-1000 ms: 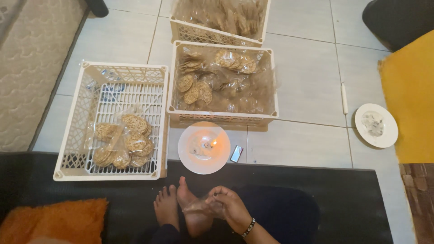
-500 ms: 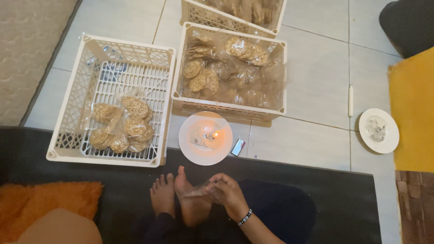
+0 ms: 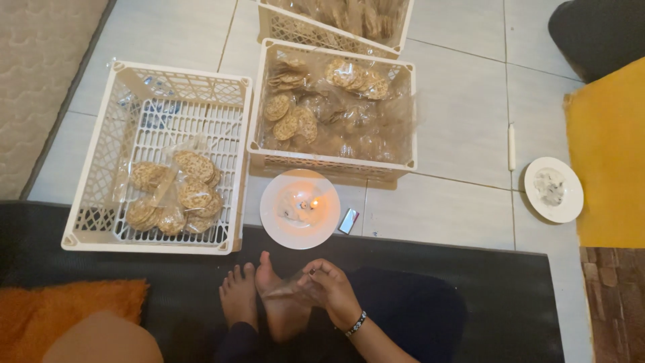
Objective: Sealing plastic bags of snacks by folding the tops and passing them through a candle flame
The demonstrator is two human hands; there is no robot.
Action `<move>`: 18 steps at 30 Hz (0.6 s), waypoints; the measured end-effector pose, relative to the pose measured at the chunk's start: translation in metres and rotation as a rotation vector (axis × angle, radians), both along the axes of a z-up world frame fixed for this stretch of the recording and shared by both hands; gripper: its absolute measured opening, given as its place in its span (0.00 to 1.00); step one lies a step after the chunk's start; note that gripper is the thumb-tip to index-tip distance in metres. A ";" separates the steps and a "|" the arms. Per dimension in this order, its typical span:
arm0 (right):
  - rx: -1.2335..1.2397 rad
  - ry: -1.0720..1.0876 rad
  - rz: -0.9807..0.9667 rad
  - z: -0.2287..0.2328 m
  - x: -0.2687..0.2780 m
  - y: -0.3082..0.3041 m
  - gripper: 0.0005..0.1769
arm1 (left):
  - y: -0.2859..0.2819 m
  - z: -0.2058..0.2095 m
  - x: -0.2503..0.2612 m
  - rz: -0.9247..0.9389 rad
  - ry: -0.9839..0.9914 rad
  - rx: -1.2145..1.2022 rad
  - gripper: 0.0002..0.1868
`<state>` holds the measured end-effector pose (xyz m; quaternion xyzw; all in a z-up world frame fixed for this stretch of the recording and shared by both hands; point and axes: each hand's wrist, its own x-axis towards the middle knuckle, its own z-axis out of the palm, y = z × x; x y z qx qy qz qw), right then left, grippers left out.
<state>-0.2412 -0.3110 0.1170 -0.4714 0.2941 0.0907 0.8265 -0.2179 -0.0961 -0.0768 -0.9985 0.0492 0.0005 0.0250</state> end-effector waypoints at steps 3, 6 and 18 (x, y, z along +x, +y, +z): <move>-0.040 0.010 -0.017 -0.006 0.000 -0.002 0.04 | 0.000 -0.004 0.001 -0.004 -0.096 0.036 0.15; -0.065 0.051 -0.028 0.007 0.001 -0.003 0.03 | 0.001 -0.012 0.002 -0.001 -0.065 0.049 0.16; 0.023 0.054 -0.030 -0.007 -0.012 0.007 0.04 | -0.001 -0.021 0.003 0.009 -0.343 0.122 0.06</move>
